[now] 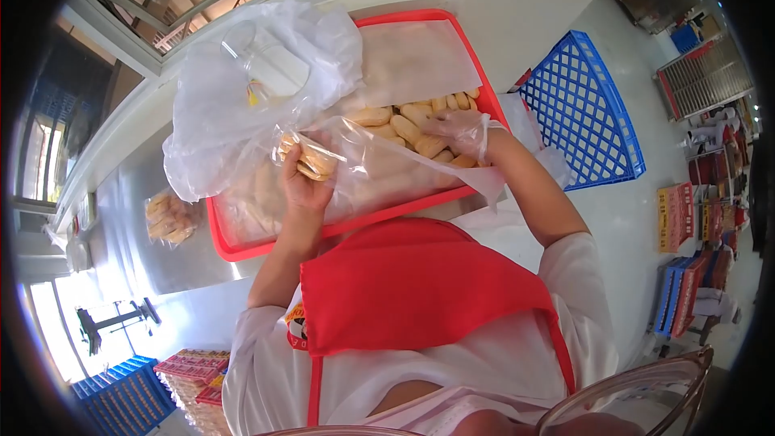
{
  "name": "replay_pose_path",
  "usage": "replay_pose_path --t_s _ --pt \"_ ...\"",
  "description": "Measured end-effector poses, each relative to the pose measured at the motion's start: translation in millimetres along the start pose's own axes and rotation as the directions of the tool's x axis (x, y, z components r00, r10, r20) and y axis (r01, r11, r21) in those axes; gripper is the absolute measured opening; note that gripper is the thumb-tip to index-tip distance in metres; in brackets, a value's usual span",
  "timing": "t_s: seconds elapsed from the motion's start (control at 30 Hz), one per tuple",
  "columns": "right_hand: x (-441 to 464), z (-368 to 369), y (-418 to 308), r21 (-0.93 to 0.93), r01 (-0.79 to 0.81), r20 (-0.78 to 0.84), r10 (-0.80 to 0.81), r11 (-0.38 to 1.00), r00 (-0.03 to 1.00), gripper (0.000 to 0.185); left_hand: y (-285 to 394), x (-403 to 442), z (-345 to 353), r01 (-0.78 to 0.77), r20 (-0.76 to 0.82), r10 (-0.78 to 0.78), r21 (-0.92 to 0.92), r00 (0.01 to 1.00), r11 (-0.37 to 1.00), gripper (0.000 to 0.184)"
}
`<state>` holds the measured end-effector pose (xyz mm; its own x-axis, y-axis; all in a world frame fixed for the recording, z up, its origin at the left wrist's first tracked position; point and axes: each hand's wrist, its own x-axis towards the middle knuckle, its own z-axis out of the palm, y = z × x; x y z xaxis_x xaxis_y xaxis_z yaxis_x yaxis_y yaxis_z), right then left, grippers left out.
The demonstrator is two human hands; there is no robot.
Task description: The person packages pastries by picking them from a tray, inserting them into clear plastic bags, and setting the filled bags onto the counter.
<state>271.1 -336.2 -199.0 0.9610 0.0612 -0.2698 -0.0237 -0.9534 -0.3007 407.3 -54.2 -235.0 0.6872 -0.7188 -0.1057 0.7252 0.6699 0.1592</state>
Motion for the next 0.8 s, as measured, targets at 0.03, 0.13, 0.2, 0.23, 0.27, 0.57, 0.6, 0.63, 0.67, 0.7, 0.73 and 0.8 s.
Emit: replay_pose_path --t_s 0.03,0.13,0.2,0.23,0.27,0.57,0.6,0.63,0.67,0.7,0.73,0.8 --pt "3 7 3 -0.024 0.049 -0.077 -0.050 0.999 0.996 0.035 3 0 -3 -0.031 0.002 0.031 -0.018 1.000 0.999 0.030" --pt "-1 25 16 0.005 0.169 -0.271 -0.162 0.986 0.949 0.036 29 -9 -9 -0.135 0.018 0.135 -0.026 0.991 0.991 0.036" --pt "-16 13 1 0.124 0.151 -0.214 -0.122 0.981 0.969 0.037 49 -28 -2 -0.210 0.044 0.209 0.027 0.977 0.977 0.039" --pt "-22 8 -6 0.186 0.136 -0.176 -0.103 0.973 0.979 0.037 56 -29 3 -0.226 0.072 0.224 0.015 0.972 0.974 0.040" --pt "-20 14 -3 0.139 0.099 -0.175 -0.074 0.985 0.982 0.037 62 -30 8 -0.240 0.097 0.238 0.003 0.966 0.971 0.041" --pt "-17 10 -11 -0.015 0.052 -0.307 -0.054 0.999 0.950 0.029 76 1 -19 -0.208 0.081 0.207 0.016 0.975 0.978 0.031" --pt "-16 15 -11 -0.030 0.040 -0.323 -0.048 0.999 0.945 0.029 75 0 -20 -0.231 0.075 0.229 0.028 0.971 0.972 0.035" --pt "-16 18 -11 -0.042 0.026 -0.342 -0.039 0.999 0.939 0.030 76 1 -21 -0.251 0.070 0.247 0.044 0.966 0.967 0.038" --pt "-16 19 -9 -0.060 0.000 -0.301 -0.018 0.998 0.953 0.031 76 2 -20 -0.268 0.067 0.264 0.062 0.962 0.961 0.042" --pt "-16 15 -11 -0.078 -0.026 -0.261 0.005 0.997 0.965 0.033 75 2 -19 -0.262 0.078 0.257 0.054 0.963 0.964 0.042" --pt "-15 13 -13 -0.097 -0.051 -0.221 0.029 0.994 0.975 0.035 74 3 -18 -0.255 0.088 0.250 0.048 0.964 0.966 0.041" --pt "-15 9 -16 0.041 -0.101 -0.215 0.107 0.994 0.971 0.041 72 3 -14 -0.251 0.095 0.245 0.048 0.965 0.967 0.041"
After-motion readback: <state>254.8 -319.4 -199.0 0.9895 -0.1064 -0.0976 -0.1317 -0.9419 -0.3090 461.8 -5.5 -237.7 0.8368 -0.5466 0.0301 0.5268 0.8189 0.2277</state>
